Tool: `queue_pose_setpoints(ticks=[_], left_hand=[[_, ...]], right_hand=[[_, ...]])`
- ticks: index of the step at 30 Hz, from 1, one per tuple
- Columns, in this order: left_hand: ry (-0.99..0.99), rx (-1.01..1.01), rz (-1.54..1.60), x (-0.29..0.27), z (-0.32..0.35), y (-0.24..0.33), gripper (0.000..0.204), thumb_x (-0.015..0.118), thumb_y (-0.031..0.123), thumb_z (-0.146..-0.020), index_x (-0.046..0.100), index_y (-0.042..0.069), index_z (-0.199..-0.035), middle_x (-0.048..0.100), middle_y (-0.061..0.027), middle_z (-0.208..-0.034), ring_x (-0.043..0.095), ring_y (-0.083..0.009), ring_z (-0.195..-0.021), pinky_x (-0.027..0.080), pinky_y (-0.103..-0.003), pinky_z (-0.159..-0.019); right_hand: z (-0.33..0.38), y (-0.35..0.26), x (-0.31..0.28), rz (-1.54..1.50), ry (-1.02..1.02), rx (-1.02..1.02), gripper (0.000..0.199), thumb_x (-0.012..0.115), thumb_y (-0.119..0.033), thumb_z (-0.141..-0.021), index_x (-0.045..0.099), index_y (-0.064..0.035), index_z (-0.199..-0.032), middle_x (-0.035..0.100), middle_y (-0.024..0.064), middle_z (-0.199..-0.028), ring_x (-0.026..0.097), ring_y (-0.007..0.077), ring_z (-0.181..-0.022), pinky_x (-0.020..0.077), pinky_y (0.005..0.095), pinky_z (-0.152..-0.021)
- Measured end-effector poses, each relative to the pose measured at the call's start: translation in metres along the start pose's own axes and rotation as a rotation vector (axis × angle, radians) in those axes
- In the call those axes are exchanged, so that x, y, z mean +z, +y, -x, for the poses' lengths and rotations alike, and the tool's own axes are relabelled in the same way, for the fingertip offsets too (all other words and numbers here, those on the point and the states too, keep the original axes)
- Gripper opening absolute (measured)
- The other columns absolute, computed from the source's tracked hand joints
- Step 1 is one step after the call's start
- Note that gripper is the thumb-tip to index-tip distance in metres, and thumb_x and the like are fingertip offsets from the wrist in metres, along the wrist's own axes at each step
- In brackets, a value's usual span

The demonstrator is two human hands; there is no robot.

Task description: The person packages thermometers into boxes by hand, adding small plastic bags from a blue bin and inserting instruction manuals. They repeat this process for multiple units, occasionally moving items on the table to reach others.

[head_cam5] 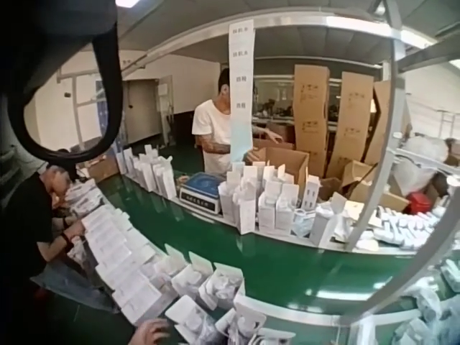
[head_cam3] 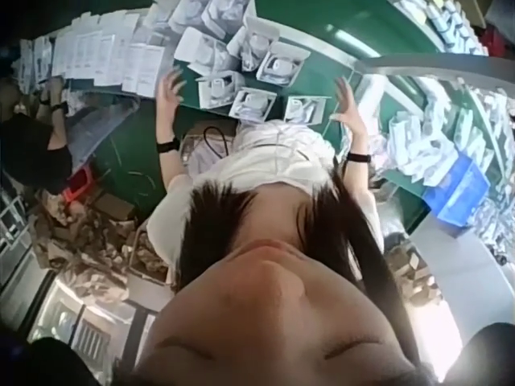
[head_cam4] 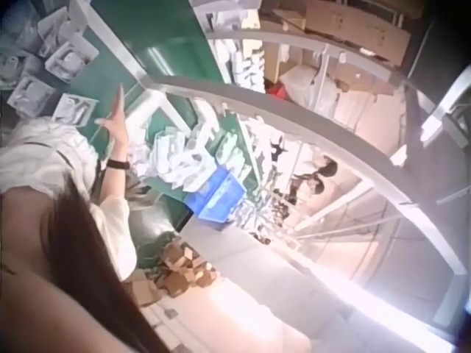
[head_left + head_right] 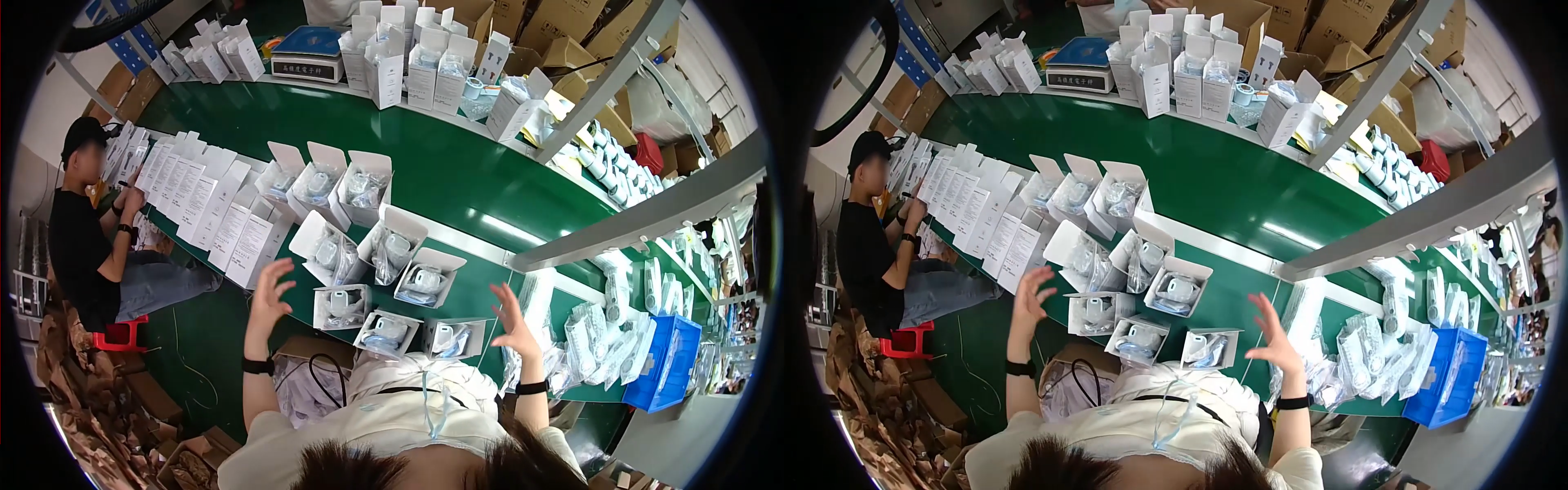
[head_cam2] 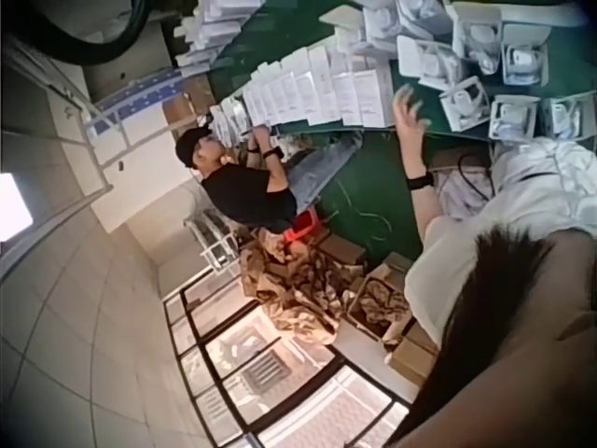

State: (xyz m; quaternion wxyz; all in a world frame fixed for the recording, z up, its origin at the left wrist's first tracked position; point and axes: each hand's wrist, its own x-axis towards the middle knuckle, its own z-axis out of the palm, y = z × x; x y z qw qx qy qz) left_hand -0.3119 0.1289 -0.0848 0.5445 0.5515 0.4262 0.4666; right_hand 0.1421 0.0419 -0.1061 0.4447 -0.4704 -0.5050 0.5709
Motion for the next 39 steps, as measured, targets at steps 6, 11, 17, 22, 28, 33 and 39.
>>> queue_pose_setpoints(ticks=[6,11,17,22,28,33,39], left_hand=[[0.024,-0.094,-0.135,0.062,0.054,-0.054,0.091,0.080,0.004,-0.050,0.032,0.004,-0.127,0.039,-0.0133,-0.129,0.041,-0.0243,-0.116,0.037,-0.037,-0.092],[0.116,-0.111,-0.331,0.080,0.050,-0.073,0.075,0.078,0.004,-0.055,0.041,0.001,-0.120,0.052,-0.0142,-0.116,0.051,-0.0234,-0.106,0.042,-0.034,-0.086],[0.247,-0.124,-0.206,0.092,0.048,-0.068,0.057,0.075,0.002,-0.060,0.049,-0.002,-0.111,0.060,-0.0132,-0.102,0.058,-0.0218,-0.093,0.046,-0.032,-0.079],[0.253,-0.124,-0.191,0.086,0.052,-0.083,0.055,0.073,0.000,-0.060,0.050,-0.002,-0.110,0.060,-0.0133,-0.103,0.058,-0.0211,-0.094,0.046,-0.032,-0.079],[0.228,-0.143,-0.231,0.091,0.049,-0.081,0.055,0.068,-0.005,-0.063,0.046,-0.003,-0.113,0.055,-0.0127,-0.109,0.054,-0.0211,-0.099,0.043,-0.032,-0.084],[0.289,-0.131,-0.158,0.089,0.053,-0.087,0.057,0.072,-0.001,-0.060,0.048,-0.002,-0.112,0.058,-0.0124,-0.106,0.056,-0.0214,-0.097,0.044,-0.032,-0.082],[0.292,-0.133,-0.146,0.091,0.053,-0.087,0.057,0.072,-0.002,-0.061,0.048,-0.002,-0.113,0.057,-0.0124,-0.107,0.055,-0.0219,-0.098,0.043,-0.032,-0.083]], right_hand=[[0.019,0.030,0.054,0.260,-0.027,0.031,0.106,0.082,-0.019,-0.049,0.020,-0.0042,-0.134,0.030,0.0160,-0.134,0.028,0.0256,-0.125,0.0273,0.0370,-0.099],[0.009,0.004,0.029,0.234,0.079,0.202,0.076,0.077,-0.009,-0.055,0.040,0.0014,-0.120,0.050,0.0133,-0.117,0.050,0.0199,-0.104,0.0404,0.0325,-0.088],[-0.109,0.022,-0.012,0.202,0.436,-0.013,0.059,0.075,-0.010,-0.059,0.048,0.0021,-0.110,0.055,0.0093,-0.101,0.054,0.0201,-0.094,0.0434,0.0310,-0.082],[-0.221,0.012,0.060,0.132,0.206,-0.196,0.094,0.078,-0.011,-0.055,0.016,0.0011,-0.125,0.037,0.0136,-0.118,0.038,0.0227,-0.111,0.0323,0.0320,-0.095],[-0.241,0.042,0.061,-0.082,-0.132,-0.083,0.097,0.074,-0.021,-0.061,0.012,-0.0065,-0.135,0.031,0.0124,-0.130,0.029,0.0248,-0.124,0.0234,0.0392,-0.101],[-0.177,0.026,0.036,-0.213,-0.049,-0.063,0.100,0.071,-0.032,-0.064,0.007,-0.0118,-0.138,0.025,0.0110,-0.136,0.022,0.0253,-0.128,0.0192,0.0424,-0.102],[-0.079,0.039,0.083,0.131,-0.014,-0.265,0.100,0.064,-0.053,-0.067,0.008,-0.0119,-0.138,0.022,0.0120,-0.138,0.019,0.0250,-0.130,0.0134,0.0434,-0.105]])
